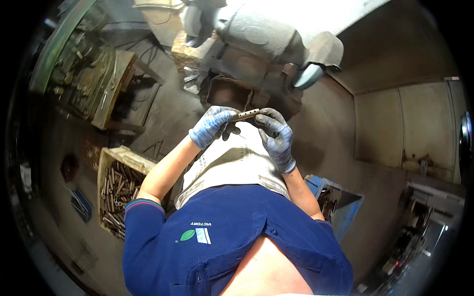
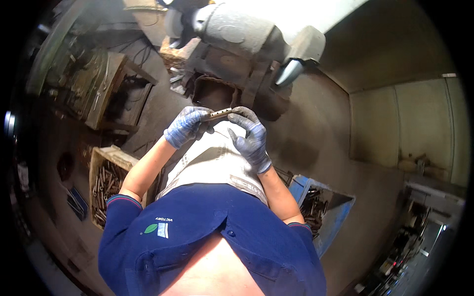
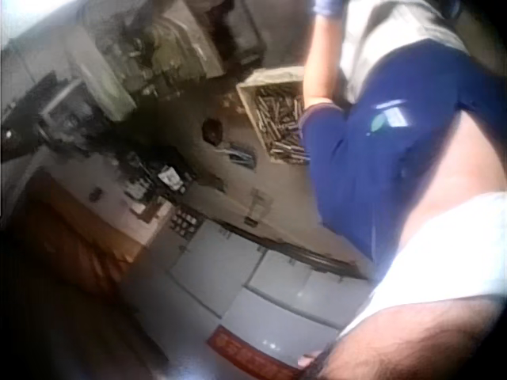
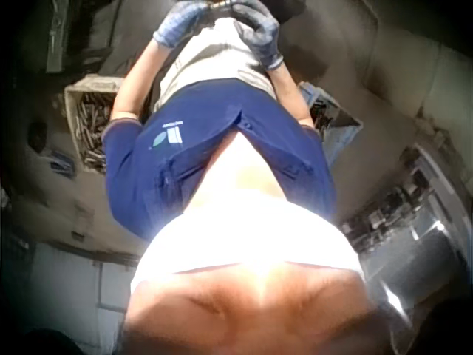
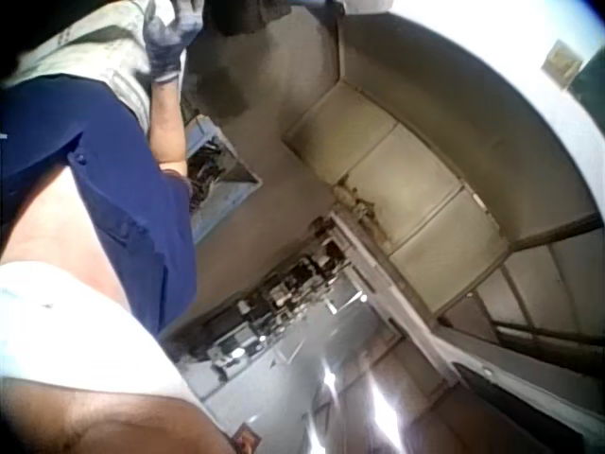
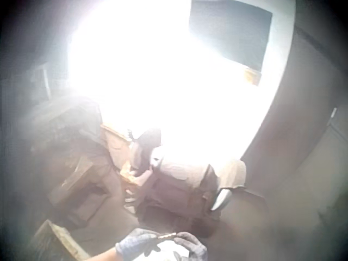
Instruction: The person holds a metal tube with both hands and presses its end against a rotating bench grinder to smooth the edges. The person then removes the tube, checks the end, and places the tube into a bin containing other metal parts before picking up a new tube to repeat the process.
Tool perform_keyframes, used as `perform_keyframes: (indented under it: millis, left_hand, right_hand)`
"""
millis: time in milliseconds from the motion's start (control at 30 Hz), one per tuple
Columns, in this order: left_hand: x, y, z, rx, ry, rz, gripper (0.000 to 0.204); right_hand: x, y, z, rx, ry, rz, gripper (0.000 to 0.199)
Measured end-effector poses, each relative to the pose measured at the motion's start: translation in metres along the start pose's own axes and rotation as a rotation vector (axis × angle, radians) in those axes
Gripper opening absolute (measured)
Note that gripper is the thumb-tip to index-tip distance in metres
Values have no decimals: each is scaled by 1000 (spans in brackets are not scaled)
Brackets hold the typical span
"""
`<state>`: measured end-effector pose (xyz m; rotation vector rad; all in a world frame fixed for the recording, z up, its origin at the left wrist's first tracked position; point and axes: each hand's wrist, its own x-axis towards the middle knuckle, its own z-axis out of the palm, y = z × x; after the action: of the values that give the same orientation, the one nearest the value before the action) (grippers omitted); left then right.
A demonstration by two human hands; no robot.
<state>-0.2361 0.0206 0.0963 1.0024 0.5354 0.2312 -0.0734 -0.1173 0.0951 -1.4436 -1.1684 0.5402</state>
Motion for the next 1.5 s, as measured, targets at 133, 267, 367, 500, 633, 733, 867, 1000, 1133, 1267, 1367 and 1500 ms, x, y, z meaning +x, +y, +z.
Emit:
perform_keyframes:
  millis: [133,267,367,500,633,733,867,1000,1133,1267,1367,1500]
  left_hand:
    - [29,6,11,-47,-158,-110,36]
    - [59,4,14,-109,-237,-196,38]
    - [82,6,14,-12,-255,-157,36]
    - [99,8,3,162,-157,28,29]
    - [107,0,30,212,-187,161,19]
    - [120,-5,38,129,-175,155,18]
    - [137,-13,44,103,-140,114,16]
    - [157,-18,52,61,-78,118,15]
    - [175,-27,58,125,-6,201,14]
    - [188,-35,61,93,81,174,13]
    - [196,-52,69,1,98,115,10]
    - [213,-72,84,-214,139,48,8]
  right_hand:
    - [-6,1,-13,167,112,95,20]
    - [0,-10,-22,-32,205,-17,16]
    - [1,-14,-26,-61,326,8,13]
    - [-6,-2,-42,-205,492,-6,13]
    - [-4,4,-40,-184,556,34,15]
    - [-1,8,-42,-237,600,42,15]
    - [1,29,-48,-182,643,69,15]
    - [10,49,-52,56,679,93,15]
    - [11,69,-68,211,584,138,17]
    - [9,98,-84,92,520,171,18]
    - [7,111,-94,92,513,214,19]
    - [13,119,-105,67,634,258,14]
